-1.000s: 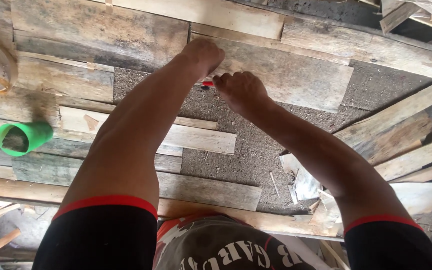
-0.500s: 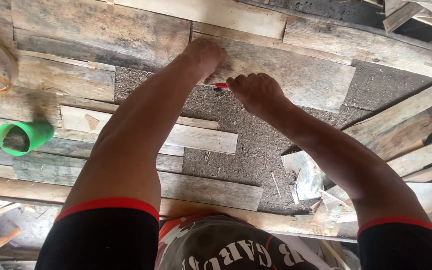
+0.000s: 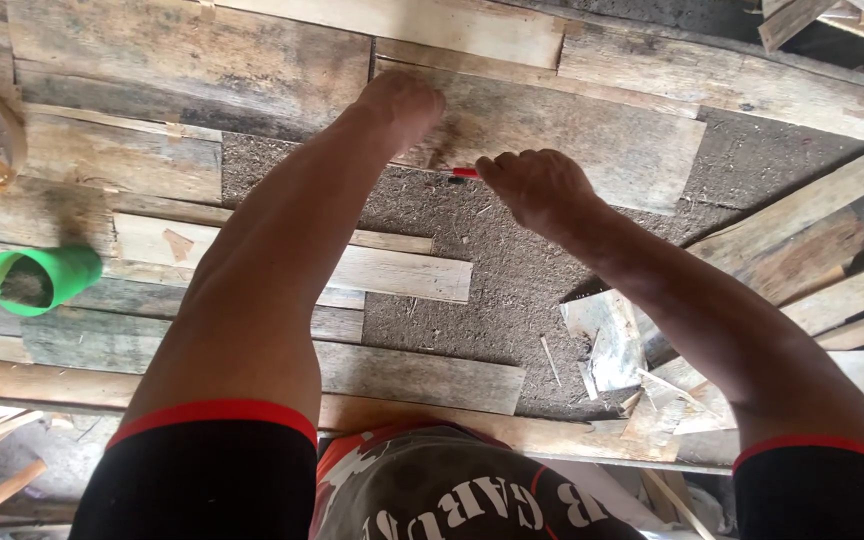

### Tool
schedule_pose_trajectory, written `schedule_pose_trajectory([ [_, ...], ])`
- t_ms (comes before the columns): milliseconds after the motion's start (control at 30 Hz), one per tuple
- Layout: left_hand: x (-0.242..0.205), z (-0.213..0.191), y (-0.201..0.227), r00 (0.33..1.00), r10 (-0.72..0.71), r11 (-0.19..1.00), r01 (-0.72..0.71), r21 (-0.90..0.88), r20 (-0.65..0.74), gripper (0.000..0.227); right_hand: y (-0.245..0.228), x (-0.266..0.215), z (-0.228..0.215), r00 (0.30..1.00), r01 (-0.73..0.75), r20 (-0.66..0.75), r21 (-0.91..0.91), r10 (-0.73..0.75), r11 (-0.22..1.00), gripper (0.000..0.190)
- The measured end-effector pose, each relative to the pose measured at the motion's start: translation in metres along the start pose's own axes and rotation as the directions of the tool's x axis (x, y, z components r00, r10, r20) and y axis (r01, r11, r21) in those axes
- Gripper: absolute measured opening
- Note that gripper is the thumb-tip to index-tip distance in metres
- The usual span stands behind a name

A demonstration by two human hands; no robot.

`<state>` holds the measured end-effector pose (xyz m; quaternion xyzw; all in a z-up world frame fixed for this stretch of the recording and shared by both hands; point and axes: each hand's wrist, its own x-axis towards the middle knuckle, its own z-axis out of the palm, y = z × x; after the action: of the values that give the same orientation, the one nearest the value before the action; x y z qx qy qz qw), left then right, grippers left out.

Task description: Applying and trimming wood veneer on a surface.

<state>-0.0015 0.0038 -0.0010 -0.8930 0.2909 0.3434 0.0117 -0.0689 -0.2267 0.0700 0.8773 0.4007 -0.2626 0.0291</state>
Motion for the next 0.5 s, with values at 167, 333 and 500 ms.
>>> schedule_pose_trajectory([
  [167, 0.001, -0.001, -0.001, 0.999, -0.034, 0.997, 0.037, -0.067, 0.036, 0.003, 0.015, -0.016, 0.014, 0.998, -0.039, 0.054, 0.008, 0.038, 0.999, 0.032],
  [333, 0.004, 0.001, -0.003, 0.999, -0.002, 1.000, 0.001, 0.017, 0.034, 0.006, 0.023, -0.031, 0.022, 0.994, 0.003, -0.111, 0.013, -0.001, 1.000, 0.030],
  [500, 0.004, 0.006, -0.002, 1.000, -0.009, 1.000, 0.009, 0.015, 0.016, 0.008, 0.031, -0.037, 0.034, 0.997, -0.016, -0.081, -0.032, 0.013, 0.999, 0.027],
])
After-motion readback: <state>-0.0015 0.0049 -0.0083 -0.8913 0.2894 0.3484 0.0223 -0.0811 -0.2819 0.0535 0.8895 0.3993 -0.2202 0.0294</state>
